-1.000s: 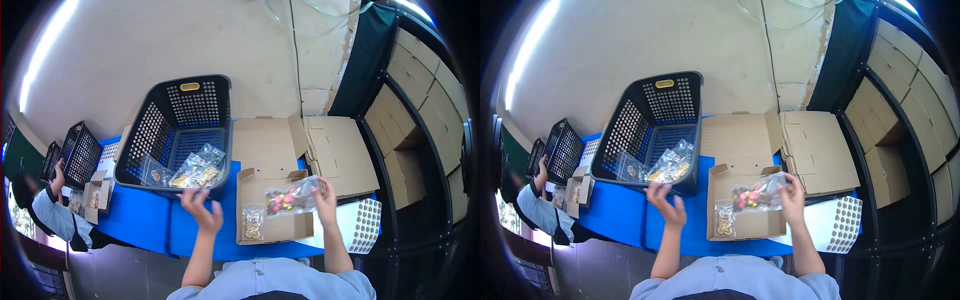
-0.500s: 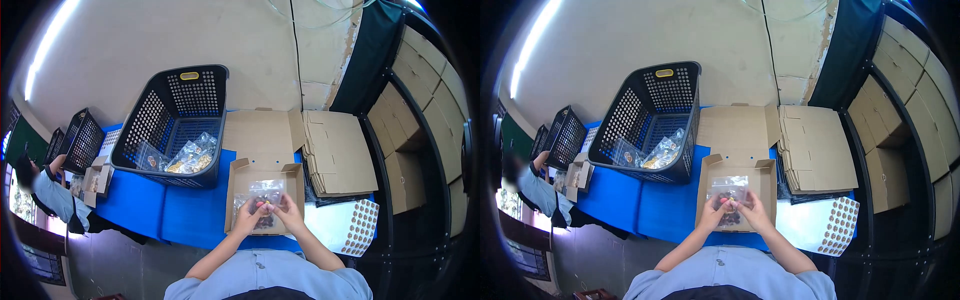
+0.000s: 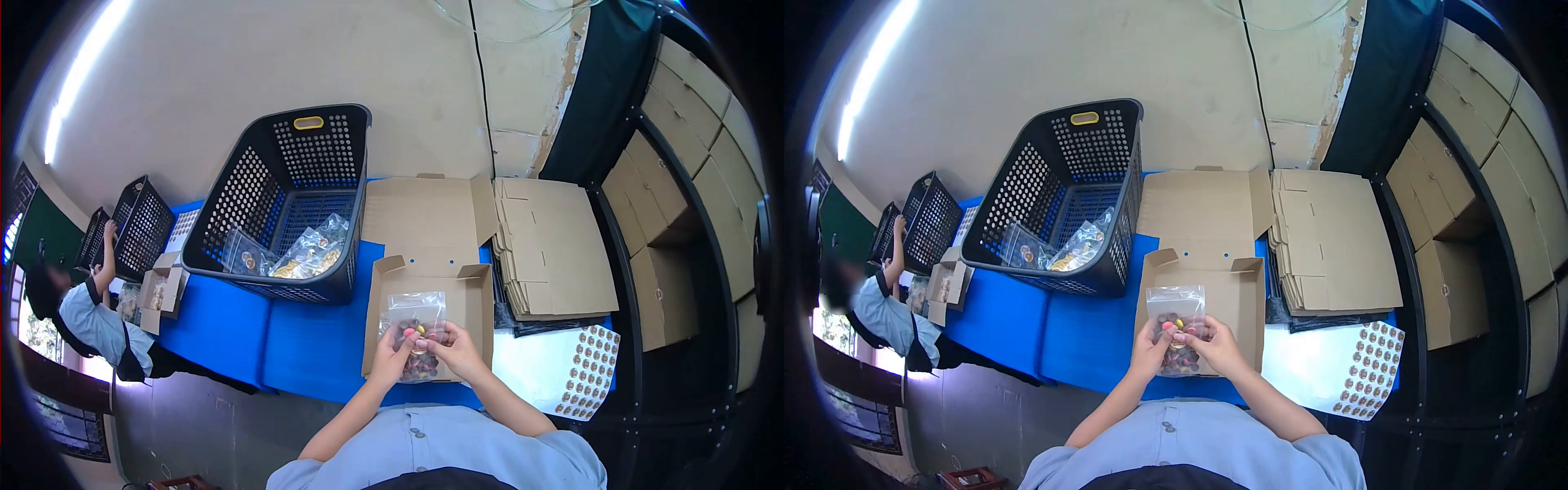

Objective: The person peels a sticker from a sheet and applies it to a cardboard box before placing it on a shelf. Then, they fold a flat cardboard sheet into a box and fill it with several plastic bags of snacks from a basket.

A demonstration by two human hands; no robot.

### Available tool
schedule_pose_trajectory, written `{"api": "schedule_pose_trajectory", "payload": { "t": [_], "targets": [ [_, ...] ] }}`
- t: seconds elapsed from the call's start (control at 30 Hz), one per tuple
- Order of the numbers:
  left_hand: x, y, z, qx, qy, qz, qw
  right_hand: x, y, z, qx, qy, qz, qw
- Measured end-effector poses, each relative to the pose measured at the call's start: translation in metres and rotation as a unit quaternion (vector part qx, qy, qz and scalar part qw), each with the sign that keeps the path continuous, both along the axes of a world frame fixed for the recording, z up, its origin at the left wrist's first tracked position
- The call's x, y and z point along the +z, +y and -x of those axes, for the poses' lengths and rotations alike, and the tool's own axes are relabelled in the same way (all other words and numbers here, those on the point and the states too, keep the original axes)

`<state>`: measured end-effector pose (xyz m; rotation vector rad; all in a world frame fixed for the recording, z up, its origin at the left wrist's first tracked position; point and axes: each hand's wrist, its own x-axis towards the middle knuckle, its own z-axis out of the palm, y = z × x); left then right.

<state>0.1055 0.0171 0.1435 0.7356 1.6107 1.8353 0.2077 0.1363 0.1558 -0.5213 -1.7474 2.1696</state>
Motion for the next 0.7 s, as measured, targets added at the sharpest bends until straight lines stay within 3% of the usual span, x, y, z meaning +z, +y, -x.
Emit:
{"api": "schedule_pose_trajectory", "payload": {
  "t": [0.17,0.23,0.27,0.43,0.5,0.7],
  "targets": [
    [-0.005,-0.004,0.005,-0.008,-0.15,-0.019,0.988,-0.002,0.008,-0.005,0.027,-0.049,0.063,0.996],
    [-0.001,-0.004,0.001,-0.053,-0.133,-0.001,0.99,-0.007,0.011,-0.008,-0.014,-0.029,0.158,0.987],
    [0.0,-0.003,-0.003,-0.099,-0.117,0.019,0.988,-0.01,0.011,-0.009,-0.009,-0.03,0.156,0.987],
    [-0.006,0.0,-0.015,-0.101,-0.119,-0.049,0.987,-0.006,0.002,-0.016,-0.041,0.005,0.051,0.998],
    [-0.005,-0.002,-0.015,-0.124,-0.046,-0.026,0.991,-0.015,0.007,-0.017,-0.018,-0.015,0.048,0.999],
    [0.002,-0.01,-0.01,-0.121,-0.083,-0.02,0.989,-0.017,0.007,-0.018,-0.013,-0.024,0.141,0.99]
  ]
}}
